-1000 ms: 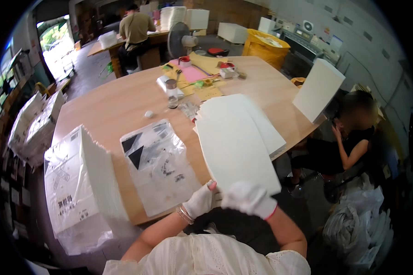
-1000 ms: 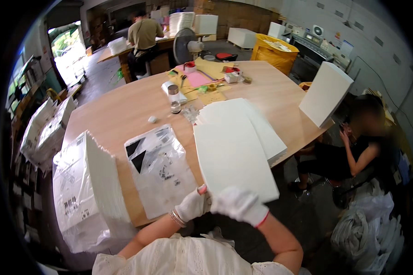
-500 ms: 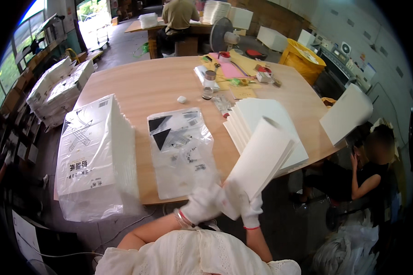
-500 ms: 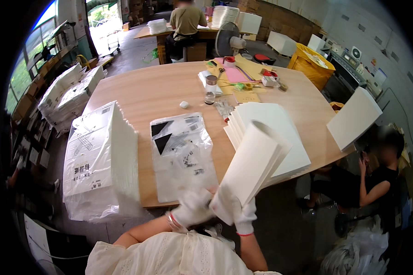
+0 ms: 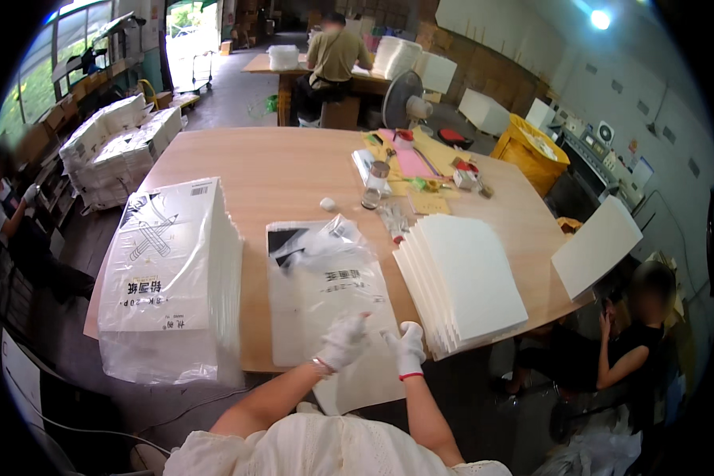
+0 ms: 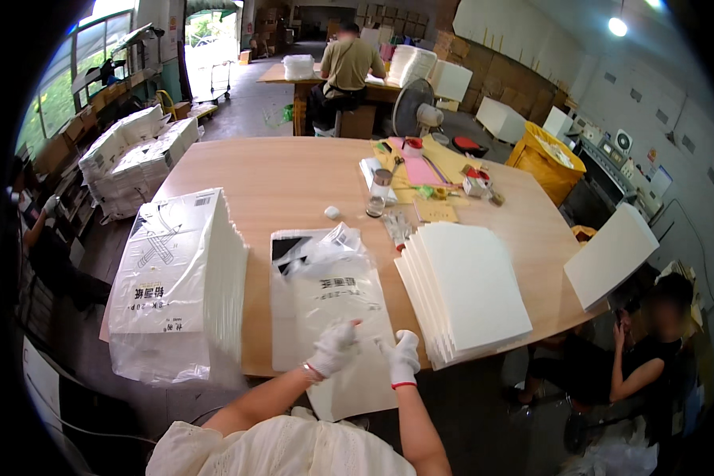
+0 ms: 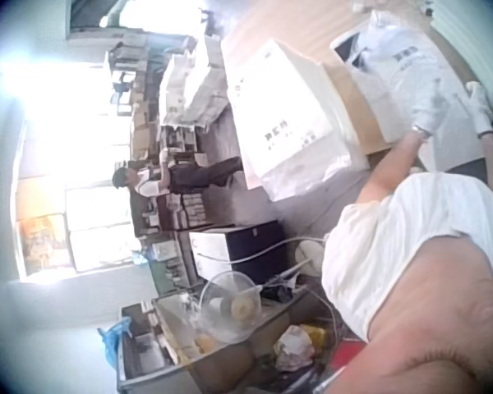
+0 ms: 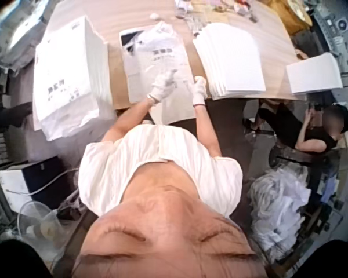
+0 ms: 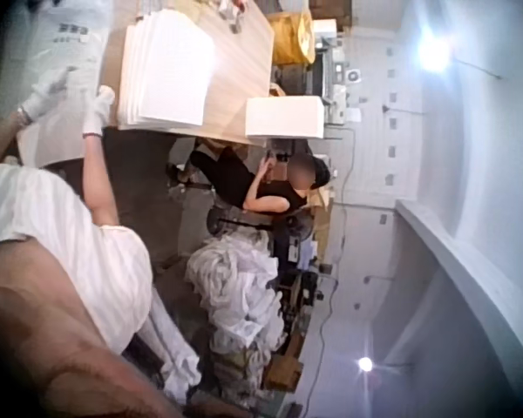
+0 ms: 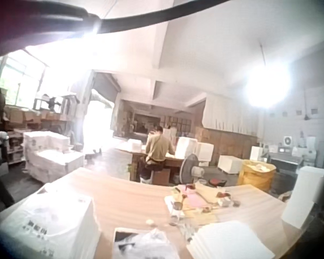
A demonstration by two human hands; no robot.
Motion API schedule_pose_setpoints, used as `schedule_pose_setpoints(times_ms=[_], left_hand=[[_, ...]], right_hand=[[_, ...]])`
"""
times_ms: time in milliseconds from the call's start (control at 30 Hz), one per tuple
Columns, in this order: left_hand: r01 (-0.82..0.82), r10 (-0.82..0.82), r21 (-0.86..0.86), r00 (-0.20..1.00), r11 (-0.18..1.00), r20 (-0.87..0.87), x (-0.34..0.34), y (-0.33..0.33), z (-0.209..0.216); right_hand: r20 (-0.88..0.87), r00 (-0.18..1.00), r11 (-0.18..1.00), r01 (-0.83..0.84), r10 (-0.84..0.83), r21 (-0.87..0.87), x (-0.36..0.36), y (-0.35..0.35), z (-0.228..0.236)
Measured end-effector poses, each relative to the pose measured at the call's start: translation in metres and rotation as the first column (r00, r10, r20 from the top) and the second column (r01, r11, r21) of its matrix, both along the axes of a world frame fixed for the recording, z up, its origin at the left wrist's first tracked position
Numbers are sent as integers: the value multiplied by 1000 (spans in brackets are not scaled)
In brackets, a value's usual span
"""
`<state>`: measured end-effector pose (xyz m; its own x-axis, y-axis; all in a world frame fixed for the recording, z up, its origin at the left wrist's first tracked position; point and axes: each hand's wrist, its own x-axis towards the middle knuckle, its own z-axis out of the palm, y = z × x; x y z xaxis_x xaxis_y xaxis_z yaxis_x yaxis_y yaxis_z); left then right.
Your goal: The person takes individual white paper sheets from a stack on a table and places them into clear plastic packaging bags. The person wears white gloves and handles the sheets one by one, inserting them into the bags and stacking the filled packages on the table.
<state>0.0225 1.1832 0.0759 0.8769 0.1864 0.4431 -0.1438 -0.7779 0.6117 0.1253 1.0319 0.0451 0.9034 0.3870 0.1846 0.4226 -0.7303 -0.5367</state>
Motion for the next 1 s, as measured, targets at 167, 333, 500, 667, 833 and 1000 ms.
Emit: schedule_pose_setpoints(times_ms=[167, 333, 500, 667, 833, 1000], left_hand=[[60, -113, 438, 989, 897, 97, -34, 37, -58], [-583, 583, -39, 803, 811, 121, -34, 110, -128], [-682, 655, 219, 484, 698, -581, -75, 79, -58], [-201, 125, -148, 905, 968, -407, -208, 19, -33], [-132, 55, -332, 971, 934, -232, -201, 21, 1], [-523, 221, -529, 818, 669, -530, -177, 28, 20]], right_hand=[[-178, 983, 956, -18, -36, -292, 46, 61, -23], [-278, 951, 900, -236, 136, -366, 77, 68, -22], [-361, 914, 917, -292, 183, -273, 18, 17, -15], [-323, 870, 912, -408, 373, -47, -88, -72, 57], [42, 839, 839, -544, 543, 13, -104, -83, 16], [-289, 890, 928, -372, 353, -12, -95, -98, 13]])
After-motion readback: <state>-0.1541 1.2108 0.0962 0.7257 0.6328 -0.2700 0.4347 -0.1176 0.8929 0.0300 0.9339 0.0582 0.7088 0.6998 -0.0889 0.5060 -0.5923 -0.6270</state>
